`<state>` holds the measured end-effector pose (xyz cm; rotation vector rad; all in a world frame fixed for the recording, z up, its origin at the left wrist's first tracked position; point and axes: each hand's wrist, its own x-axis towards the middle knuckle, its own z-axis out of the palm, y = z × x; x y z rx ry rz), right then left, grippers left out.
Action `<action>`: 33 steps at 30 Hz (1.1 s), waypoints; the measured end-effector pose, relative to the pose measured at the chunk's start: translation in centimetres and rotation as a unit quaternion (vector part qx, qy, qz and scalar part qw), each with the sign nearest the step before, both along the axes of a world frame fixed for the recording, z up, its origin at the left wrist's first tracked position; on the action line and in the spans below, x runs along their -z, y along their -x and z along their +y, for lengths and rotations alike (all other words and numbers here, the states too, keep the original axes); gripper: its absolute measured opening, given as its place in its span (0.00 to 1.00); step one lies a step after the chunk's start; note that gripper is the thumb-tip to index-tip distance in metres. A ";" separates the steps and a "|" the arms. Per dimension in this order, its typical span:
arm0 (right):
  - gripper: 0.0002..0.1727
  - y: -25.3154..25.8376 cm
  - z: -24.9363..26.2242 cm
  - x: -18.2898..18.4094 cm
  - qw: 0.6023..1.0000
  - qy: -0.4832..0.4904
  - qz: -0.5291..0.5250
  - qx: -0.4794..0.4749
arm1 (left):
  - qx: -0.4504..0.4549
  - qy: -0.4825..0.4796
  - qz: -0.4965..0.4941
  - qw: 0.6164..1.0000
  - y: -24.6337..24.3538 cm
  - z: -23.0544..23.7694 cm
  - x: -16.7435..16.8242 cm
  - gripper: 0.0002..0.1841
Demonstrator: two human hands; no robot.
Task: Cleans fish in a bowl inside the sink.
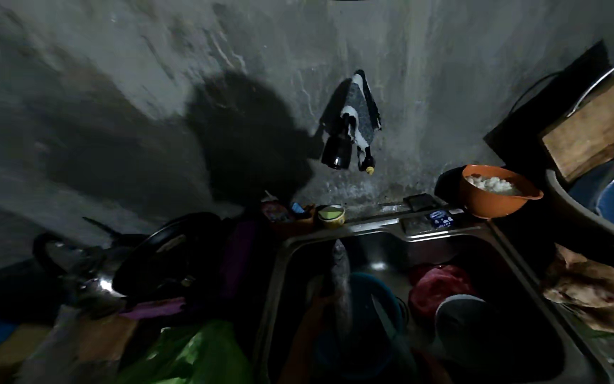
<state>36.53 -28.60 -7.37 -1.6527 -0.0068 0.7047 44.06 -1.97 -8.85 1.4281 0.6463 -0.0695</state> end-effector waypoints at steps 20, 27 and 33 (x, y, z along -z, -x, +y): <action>0.25 0.7 4.7 -1.5 0.952 0.116 -0.284 0.022 | -0.047 0.342 -0.253 0.904 1.1 -5.5 1.6 0.27; 0.25 1.3 5.2 -1.2 0.938 0.170 -0.301 0.037 | -0.032 0.341 -0.240 0.909 0.9 -5.8 1.6 0.27; 0.25 1.2 5.8 -2.4 0.930 0.200 -0.304 0.045 | -0.024 0.348 -0.225 0.910 0.7 -5.7 1.9 0.31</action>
